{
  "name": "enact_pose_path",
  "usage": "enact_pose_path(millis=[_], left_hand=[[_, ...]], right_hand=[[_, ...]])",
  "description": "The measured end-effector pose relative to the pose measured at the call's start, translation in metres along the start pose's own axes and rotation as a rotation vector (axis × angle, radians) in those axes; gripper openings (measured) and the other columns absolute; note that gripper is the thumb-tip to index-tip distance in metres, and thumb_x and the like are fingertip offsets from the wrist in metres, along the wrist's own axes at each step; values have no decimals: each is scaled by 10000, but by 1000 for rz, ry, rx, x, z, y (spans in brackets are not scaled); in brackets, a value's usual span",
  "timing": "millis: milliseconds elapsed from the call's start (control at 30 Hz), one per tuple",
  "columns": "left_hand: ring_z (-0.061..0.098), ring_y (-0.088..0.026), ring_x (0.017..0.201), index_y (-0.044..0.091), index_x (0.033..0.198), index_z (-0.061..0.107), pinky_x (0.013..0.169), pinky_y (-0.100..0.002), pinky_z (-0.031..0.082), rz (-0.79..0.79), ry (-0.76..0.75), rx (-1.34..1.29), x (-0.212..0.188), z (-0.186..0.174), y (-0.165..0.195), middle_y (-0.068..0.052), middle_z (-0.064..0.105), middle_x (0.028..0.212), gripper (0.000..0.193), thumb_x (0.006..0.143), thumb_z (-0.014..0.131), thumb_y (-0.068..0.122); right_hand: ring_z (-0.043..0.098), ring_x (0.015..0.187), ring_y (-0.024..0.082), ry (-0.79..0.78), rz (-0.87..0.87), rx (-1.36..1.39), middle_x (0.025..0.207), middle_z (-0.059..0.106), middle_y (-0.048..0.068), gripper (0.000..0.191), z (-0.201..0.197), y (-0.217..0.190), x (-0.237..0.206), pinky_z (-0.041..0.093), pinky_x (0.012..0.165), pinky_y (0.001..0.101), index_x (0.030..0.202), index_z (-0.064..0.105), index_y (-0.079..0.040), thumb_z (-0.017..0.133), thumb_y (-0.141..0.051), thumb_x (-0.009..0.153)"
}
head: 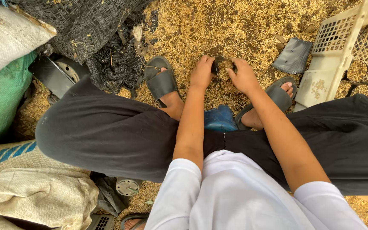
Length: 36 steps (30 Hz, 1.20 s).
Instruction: The person scoops loose sawdust from the floor, packs it into a small black plastic mold, and compresses it by hand to form a compacted pellet. The finished pellet is then placed into a nearby white crate.
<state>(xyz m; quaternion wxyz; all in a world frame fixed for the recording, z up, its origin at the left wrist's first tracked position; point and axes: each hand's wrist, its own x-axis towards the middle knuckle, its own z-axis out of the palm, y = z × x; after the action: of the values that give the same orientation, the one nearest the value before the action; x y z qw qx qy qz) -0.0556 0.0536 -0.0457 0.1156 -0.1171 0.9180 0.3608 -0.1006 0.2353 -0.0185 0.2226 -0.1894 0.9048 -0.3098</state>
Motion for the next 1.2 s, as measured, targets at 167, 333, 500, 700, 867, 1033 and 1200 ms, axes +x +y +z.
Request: enact_pose_path(millis=[167,333,500,700,867,1033,1200], left_hand=[[710,-297,1018,131,1093,739,885,-425,580,-71,211,-20,12,-11,1,-72,690,1117,206,899,745,62],[705,-328,974,58,1104,718,866,-458,561,-389,-56,-44,8,-18,-10,-149,717,1081,267,1016,574,264],[751,-319,879,25,1052,695,839,-431,548,-500,-327,-536,-13,-19,-9,-173,770,951,632,1053,381,574],[676,-406,872,17,1045,636,767,-517,512,-232,-155,-238,-30,-12,1,-221,705,935,482,1039,438,456],[649,-444,880,0,956,662,784,-551,496,-52,29,-162,-28,3,-5,-238,690,934,370,1042,446,287],[660,-428,854,5,918,660,798,-544,510,-86,26,-66,-13,-4,-8,-240,687,926,376,1064,446,277],[691,-374,917,55,1052,682,815,-513,549,-344,-195,86,5,-20,5,-178,717,1003,346,1066,500,349]], right_hand=[[711,1023,343,-217,460,163,1142,707,209,402,7,2,-2,560,954,442,1362,639,-50,624,-228,1001],[575,1338,278,-32,-40,-302,1437,613,115,395,-8,-10,-25,479,1155,403,1441,550,-110,622,-184,1060],[338,1504,171,-262,-586,-844,1672,339,-32,687,-9,-23,-30,329,1170,421,1607,363,-169,548,-182,945],[266,1540,197,-285,-514,-1066,1671,303,-14,640,13,-19,-23,275,1193,476,1594,357,-164,504,-241,976],[288,1546,224,-313,-418,-1054,1658,349,11,611,23,-29,-19,257,1227,474,1613,381,-131,497,-247,1024],[260,1534,282,-381,-321,-1034,1651,324,33,554,35,-57,9,216,1199,496,1503,449,-106,511,-285,983],[563,1362,193,-398,-313,-314,1503,559,-47,451,2,-17,32,424,1192,441,1422,630,-178,536,-146,982]])
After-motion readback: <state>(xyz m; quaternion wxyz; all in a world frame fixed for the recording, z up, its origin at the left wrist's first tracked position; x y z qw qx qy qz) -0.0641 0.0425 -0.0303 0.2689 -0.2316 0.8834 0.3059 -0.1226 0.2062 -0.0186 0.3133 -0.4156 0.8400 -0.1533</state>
